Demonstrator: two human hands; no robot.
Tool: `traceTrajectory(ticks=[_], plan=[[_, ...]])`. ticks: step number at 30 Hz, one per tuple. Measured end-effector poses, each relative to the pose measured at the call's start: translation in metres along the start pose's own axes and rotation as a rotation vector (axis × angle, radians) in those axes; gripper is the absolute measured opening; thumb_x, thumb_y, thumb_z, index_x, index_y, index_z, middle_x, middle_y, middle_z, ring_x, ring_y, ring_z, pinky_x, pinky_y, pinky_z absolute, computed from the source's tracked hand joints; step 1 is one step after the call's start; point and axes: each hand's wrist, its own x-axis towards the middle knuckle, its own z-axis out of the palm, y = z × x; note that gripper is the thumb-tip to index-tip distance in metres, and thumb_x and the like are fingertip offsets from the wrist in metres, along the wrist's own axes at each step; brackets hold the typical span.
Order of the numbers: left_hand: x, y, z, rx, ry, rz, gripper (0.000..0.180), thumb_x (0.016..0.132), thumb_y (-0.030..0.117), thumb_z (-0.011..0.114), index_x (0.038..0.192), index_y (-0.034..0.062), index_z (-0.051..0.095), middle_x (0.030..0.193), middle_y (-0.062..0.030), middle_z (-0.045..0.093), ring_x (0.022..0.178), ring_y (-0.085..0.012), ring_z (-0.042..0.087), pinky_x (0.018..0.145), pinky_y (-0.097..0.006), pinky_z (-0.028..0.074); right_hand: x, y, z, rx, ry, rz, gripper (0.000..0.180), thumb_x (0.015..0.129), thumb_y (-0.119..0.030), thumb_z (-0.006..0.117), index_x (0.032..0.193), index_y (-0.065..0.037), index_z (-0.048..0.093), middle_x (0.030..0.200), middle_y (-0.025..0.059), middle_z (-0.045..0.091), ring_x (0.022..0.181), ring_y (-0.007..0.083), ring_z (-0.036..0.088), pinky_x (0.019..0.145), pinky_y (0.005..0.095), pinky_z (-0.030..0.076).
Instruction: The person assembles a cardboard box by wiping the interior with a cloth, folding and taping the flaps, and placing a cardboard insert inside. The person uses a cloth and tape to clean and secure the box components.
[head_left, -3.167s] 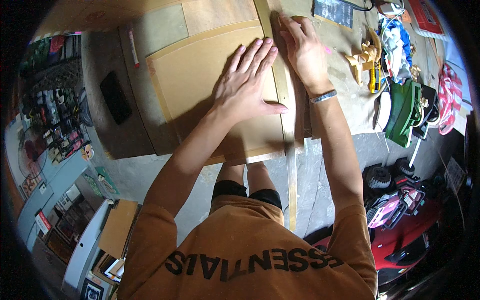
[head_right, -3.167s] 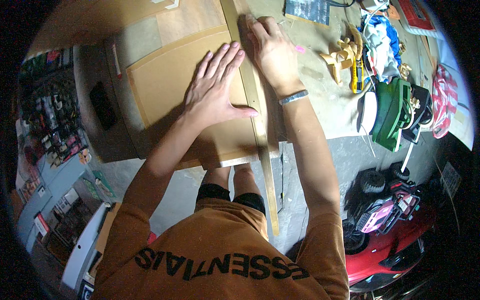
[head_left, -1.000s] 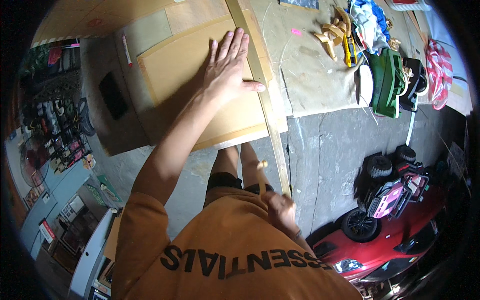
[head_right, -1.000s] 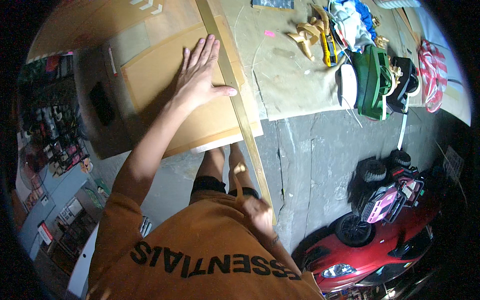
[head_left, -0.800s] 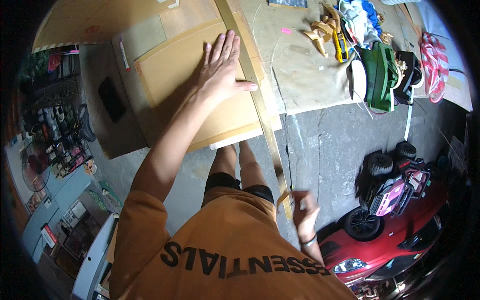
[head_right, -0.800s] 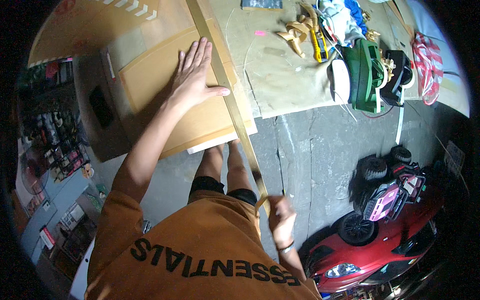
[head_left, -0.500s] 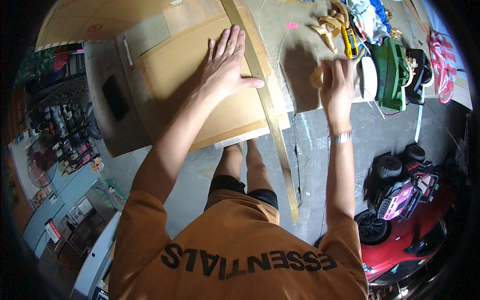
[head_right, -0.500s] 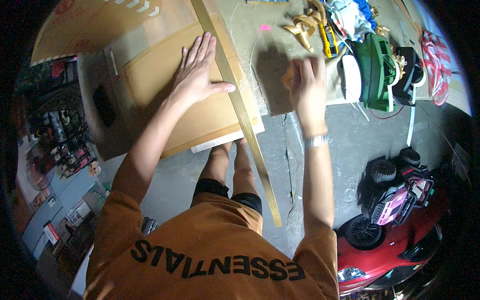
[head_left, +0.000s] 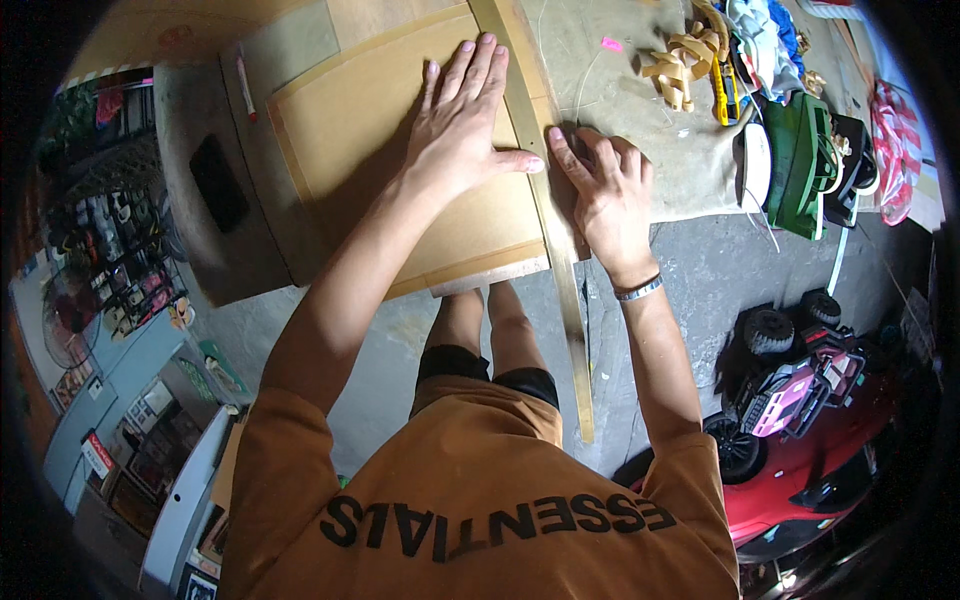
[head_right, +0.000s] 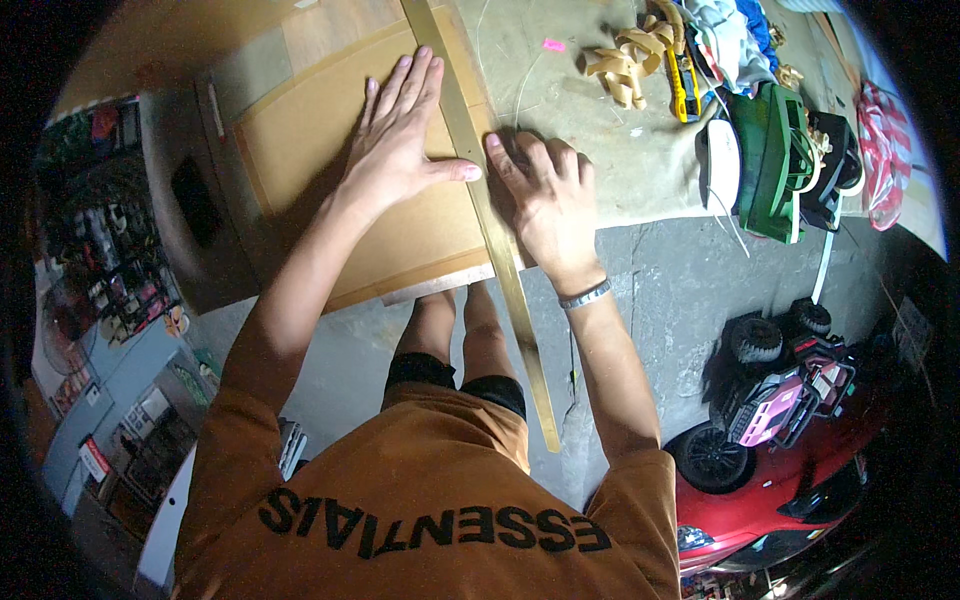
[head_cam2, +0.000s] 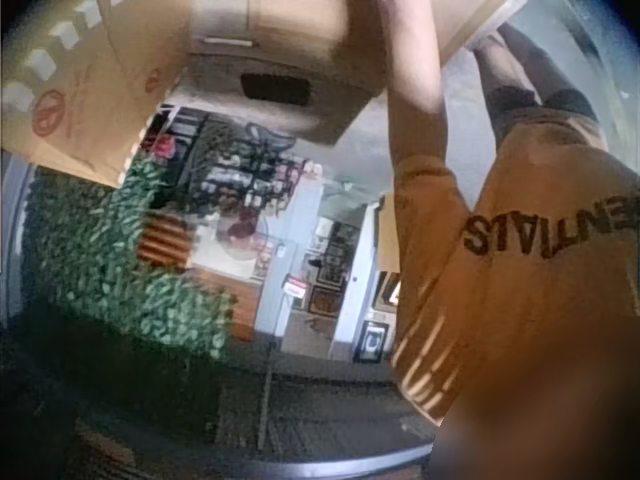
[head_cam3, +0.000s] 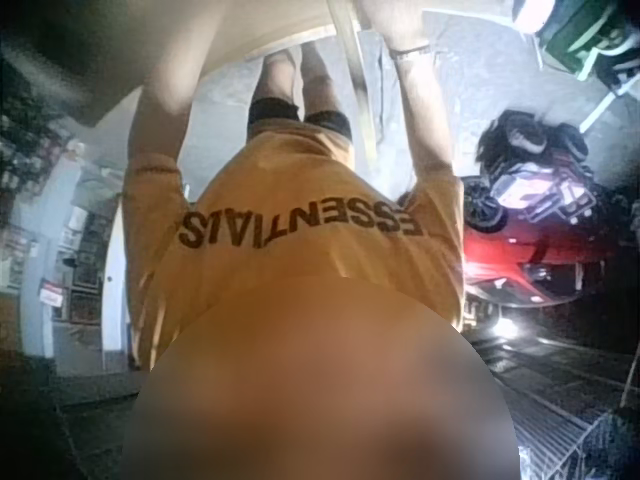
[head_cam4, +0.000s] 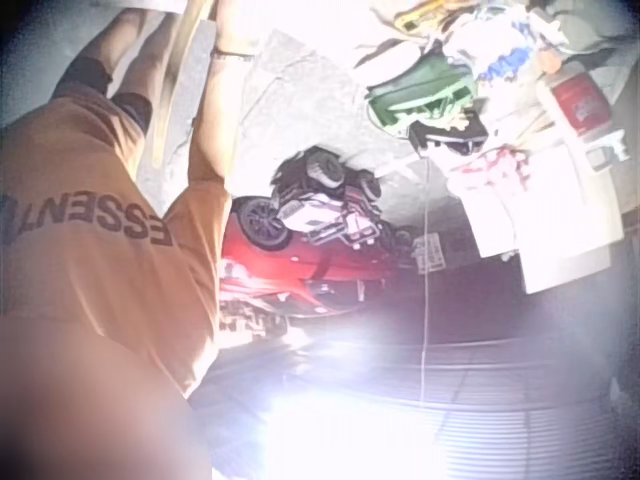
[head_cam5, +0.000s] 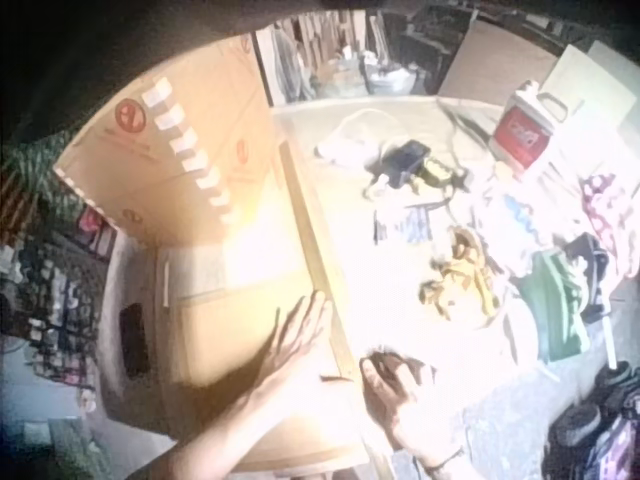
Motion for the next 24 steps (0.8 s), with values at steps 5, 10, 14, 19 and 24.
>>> traceTrajectory(ticks=[5,10,14,19,24], plan=[[0.0,0.001,-0.001,0.009,-0.019,-0.015,0.14,0.063,0.068,0.085,0.165,0.0032,0.014,0.173,-0.0154,0.011,0.161,-0.0313,0.008,0.129,-0.054,0.005,-0.009,0.0,-0.012,0.031,0.059,-0.037,0.048,0.08,-0.014,0.065,0.126,-0.025,0.075,0.124,0.0004,0.062,0.111,0.0237,0.055,0.096,0.0421,0.043],[0.0,0.002,-0.001,0.004,-0.002,-0.018,0.139,0.063,0.068,0.085,0.165,0.0036,0.015,0.174,-0.0146,0.011,0.161,-0.0303,0.008,0.13,-0.054,0.005,0.003,0.004,-0.005,0.144,0.07,0.012,0.046,0.082,-0.009,0.065,0.124,-0.023,0.076,0.12,0.0023,0.062,0.104,0.0256,0.056,0.091,0.0396,0.045],[-0.001,0.001,-0.001,-0.005,0.009,-0.01,0.139,0.063,0.068,0.085,0.165,0.0036,0.016,0.173,-0.0143,0.012,0.161,-0.0301,0.009,0.13,-0.053,0.005,0.002,-0.003,-0.005,0.144,0.09,-0.051,0.049,0.082,-0.001,0.065,0.126,-0.02,0.075,0.115,0.004,0.064,0.103,0.0271,0.057,0.09,0.0401,0.046],[-0.001,0.002,0.0,-0.001,0.015,-0.019,0.138,0.063,0.065,0.086,0.165,0.0032,0.016,0.173,-0.0145,0.013,0.161,-0.0303,0.01,0.13,-0.053,0.005,0.0,-0.006,-0.011,0.448,0.11,0.151,0.025,0.087,0.002,0.068,0.107,-0.01,0.077,0.11,0.0089,0.066,0.099,0.0297,0.06,0.088,0.0398,0.048],[-0.001,0.003,-0.001,0.001,0.006,-0.024,0.137,0.063,0.063,0.087,0.165,0.003,0.017,0.173,-0.0148,0.014,0.161,-0.0303,0.01,0.13,-0.053,0.006,0.012,-0.002,-0.002,0.375,0.075,0.044,0.021,0.088,-0.003,0.07,0.108,-0.006,0.07,0.102,0.0084,0.064,0.093,0.0301,0.06,0.083,0.0409,0.05]])
